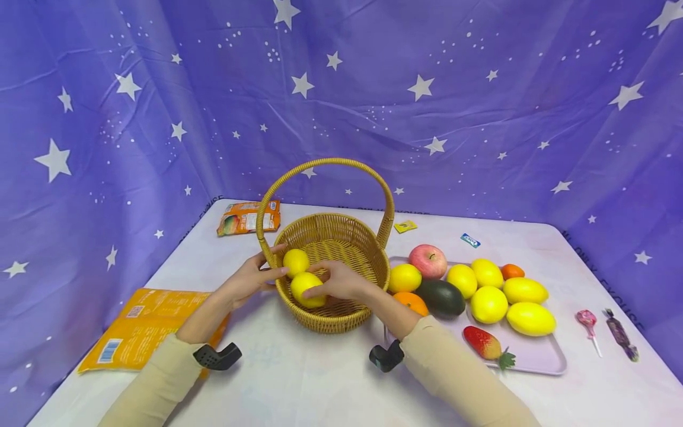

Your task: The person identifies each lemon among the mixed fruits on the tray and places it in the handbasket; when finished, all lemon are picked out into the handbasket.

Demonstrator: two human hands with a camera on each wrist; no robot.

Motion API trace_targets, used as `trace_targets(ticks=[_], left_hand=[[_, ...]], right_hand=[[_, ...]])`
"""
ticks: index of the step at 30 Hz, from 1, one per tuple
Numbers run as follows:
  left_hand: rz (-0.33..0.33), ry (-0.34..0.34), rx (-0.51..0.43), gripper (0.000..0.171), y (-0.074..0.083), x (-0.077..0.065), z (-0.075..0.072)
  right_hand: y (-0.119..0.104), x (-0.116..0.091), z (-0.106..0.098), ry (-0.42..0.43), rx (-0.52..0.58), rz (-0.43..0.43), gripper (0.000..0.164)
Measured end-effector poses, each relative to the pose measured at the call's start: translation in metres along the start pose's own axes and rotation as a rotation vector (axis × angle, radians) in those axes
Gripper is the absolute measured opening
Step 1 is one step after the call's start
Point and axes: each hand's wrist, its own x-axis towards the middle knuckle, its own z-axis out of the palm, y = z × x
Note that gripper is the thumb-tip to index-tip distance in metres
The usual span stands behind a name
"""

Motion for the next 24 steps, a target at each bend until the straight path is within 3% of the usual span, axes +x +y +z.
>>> trace_targets(ticks=[4,7,11,16,20,24], left_hand=[[-0.006,-0.001,-0.006,0.067,0.000,0.001,0.001],[-0.005,0.000,-0.010,0.066,0.000,0.001,0.001],[-0.001,-0.004,-0.017,0.067,-0.001,0.001,0.000],[-0.007,-0.009,-0.019,0.066,0.000,0.000,0.000],[-0.010,-0.006,-0.016,0.067,0.000,0.000,-0.001],[-0.006,-0.020,-0.010,0.068,-0.001,0.000,-0.003]], right_hand=[[0.002,0.004,0.003,-0.018,0.116,0.007,0.050],[0.002,0.000,-0.002,-0.024,0.119,-0.007,0.046],[0.003,-0.010,-0.022,-0.095,0.120,-0.059,0.044],[0.001,-0.034,-0.064,-0.162,0.005,-0.165,0.047],[0.005,-0.057,-0.102,-0.089,-0.131,-0.225,0.046],[0.021,-0.073,-0.131,0.007,-0.253,-0.221,0.046]])
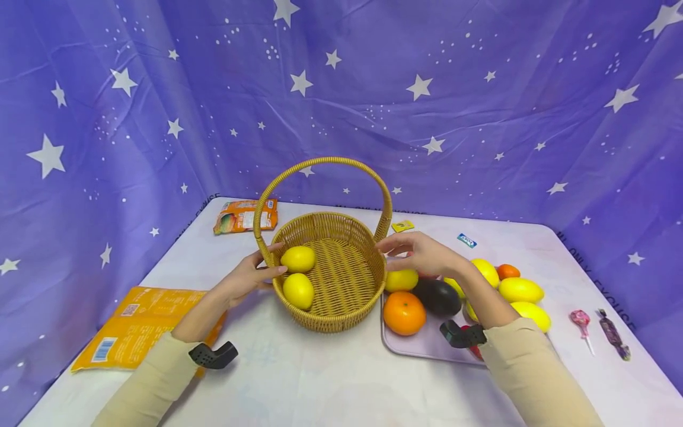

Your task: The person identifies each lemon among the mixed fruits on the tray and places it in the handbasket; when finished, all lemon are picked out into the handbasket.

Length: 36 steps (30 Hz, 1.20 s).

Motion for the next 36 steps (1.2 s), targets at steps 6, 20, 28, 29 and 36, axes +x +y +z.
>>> trace_targets(ticks=[6,20,28,29,36], left_hand=[[0.000,0.000,-0.001,0.069,0.001,-0.001,0.000],[0.003,0.008,0.004,0.067,0.002,-0.002,0.003],[0.001,0.013,0.001,0.067,-0.002,-0.003,0.003],[0.001,0.014,0.001,0.067,-0.002,-0.003,0.003],[0.009,0.012,0.001,0.067,0.001,-0.004,0.004]], right_hand=[[0.023,-0.012,-0.005,-0.014,-0.123,0.009,0.048],[0.028,-0.015,0.008,-0.016,-0.372,-0.008,0.041],[0.031,-0.011,0.012,-0.066,-0.453,-0.007,0.042],[0.032,-0.011,0.012,-0.064,-0.456,-0.005,0.042],[0.024,-0.020,0.002,-0.037,-0.404,-0.021,0.043]])
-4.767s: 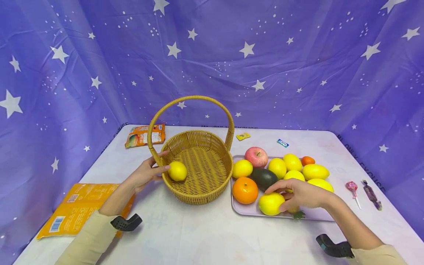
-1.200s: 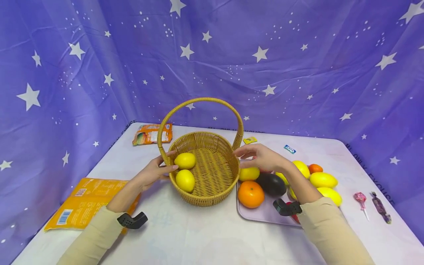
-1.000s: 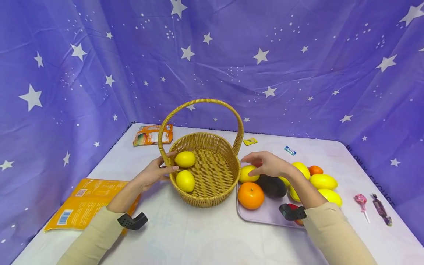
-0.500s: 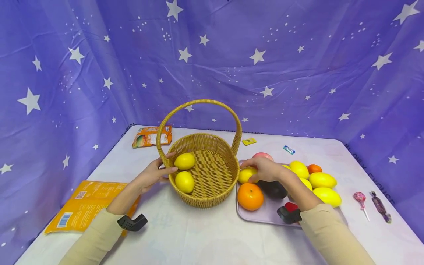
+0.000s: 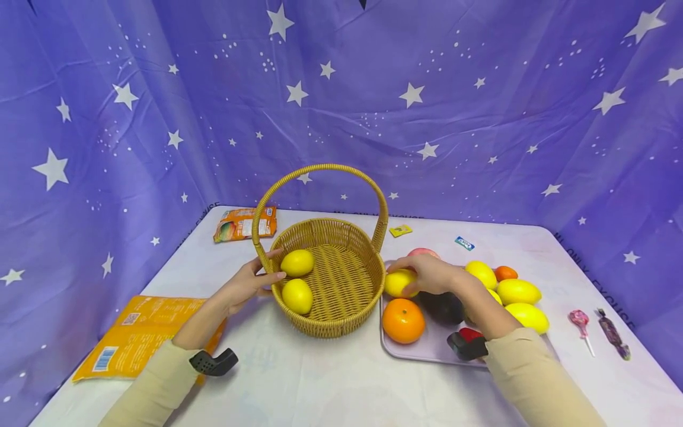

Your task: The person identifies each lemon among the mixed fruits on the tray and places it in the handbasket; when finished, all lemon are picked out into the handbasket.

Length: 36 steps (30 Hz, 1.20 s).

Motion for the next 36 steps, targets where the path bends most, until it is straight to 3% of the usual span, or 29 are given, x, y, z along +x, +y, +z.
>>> trace_targets(ticks=[3,7,10,17,21,29,32,36], left_hand=[[0.003,0.004,-0.001,0.067,0.001,-0.001,-0.001],[0.004,0.008,0.004,0.067,0.002,-0.001,-0.003],[0.001,0.007,0.007,0.067,0.003,-0.002,-0.004],[0.001,0.003,0.009,0.068,0.003,-0.002,-0.007],[0.006,-0.010,0.007,0.067,0.002,-0.001,-0.006],[-0.003,-0.007,-0.010,0.067,-0.002,0.001,-0.002],[-0.009,-0.003,-0.016,0.068,-0.002,0.002,0.000],[-0.010,0.009,-0.015,0.068,-0.001,0.002,0.001]], right_hand=[[-0.002,-0.006,-0.012,0.017,0.080,0.027,0.044],[-0.007,-0.015,-0.029,0.026,0.264,0.067,0.050],[-0.013,-0.018,-0.037,0.025,0.403,0.052,0.052],[-0.033,0.004,-0.024,-0.018,0.628,-0.045,0.051],[-0.050,0.024,-0.002,-0.107,0.651,-0.068,0.052],[-0.074,0.064,0.044,-0.247,0.552,-0.044,0.049],[-0.078,0.077,0.058,-0.264,0.532,-0.045,0.048],[-0.085,0.090,0.070,-0.227,0.516,-0.008,0.045]])
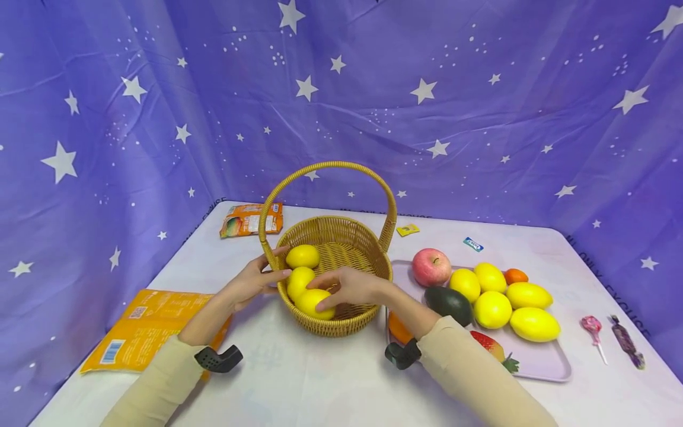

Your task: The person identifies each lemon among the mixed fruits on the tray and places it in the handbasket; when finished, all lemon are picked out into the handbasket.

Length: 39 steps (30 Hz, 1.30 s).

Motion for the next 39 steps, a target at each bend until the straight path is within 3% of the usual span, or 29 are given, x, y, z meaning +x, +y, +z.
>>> trace_targets(ticks=[6,9,12,17,22,27,34,39], left_hand=[[0.000,0.000,0.002,0.067,0.001,0.001,0.003],[-0.006,0.000,-0.001,0.066,0.001,0.002,0.004],[-0.005,0.002,0.001,0.066,0.001,0.003,0.004],[-0.005,0.000,0.008,0.067,0.000,0.003,0.004],[-0.009,-0.006,0.013,0.068,0.000,0.003,0.004],[-0.006,-0.006,0.013,0.068,0.000,0.003,0.004],[-0.006,-0.015,0.001,0.066,-0.001,0.004,0.003],[-0.009,-0.006,0.003,0.067,-0.001,0.002,-0.001]], right_hand=[[0.000,0.009,0.007,0.075,-0.007,0.029,0.045],[0.001,0.006,0.003,0.063,0.056,0.062,0.046],[0.002,-0.001,-0.007,0.032,0.189,0.085,0.047],[0.007,-0.025,-0.031,-0.019,0.283,0.060,0.050],[0.015,-0.066,-0.058,0.018,0.186,-0.009,0.049],[0.029,-0.119,-0.084,0.094,0.106,-0.058,0.047],[0.061,-0.200,-0.108,0.247,-0.012,0.007,0.044],[0.087,-0.248,-0.118,0.295,-0.068,0.074,0.045]])
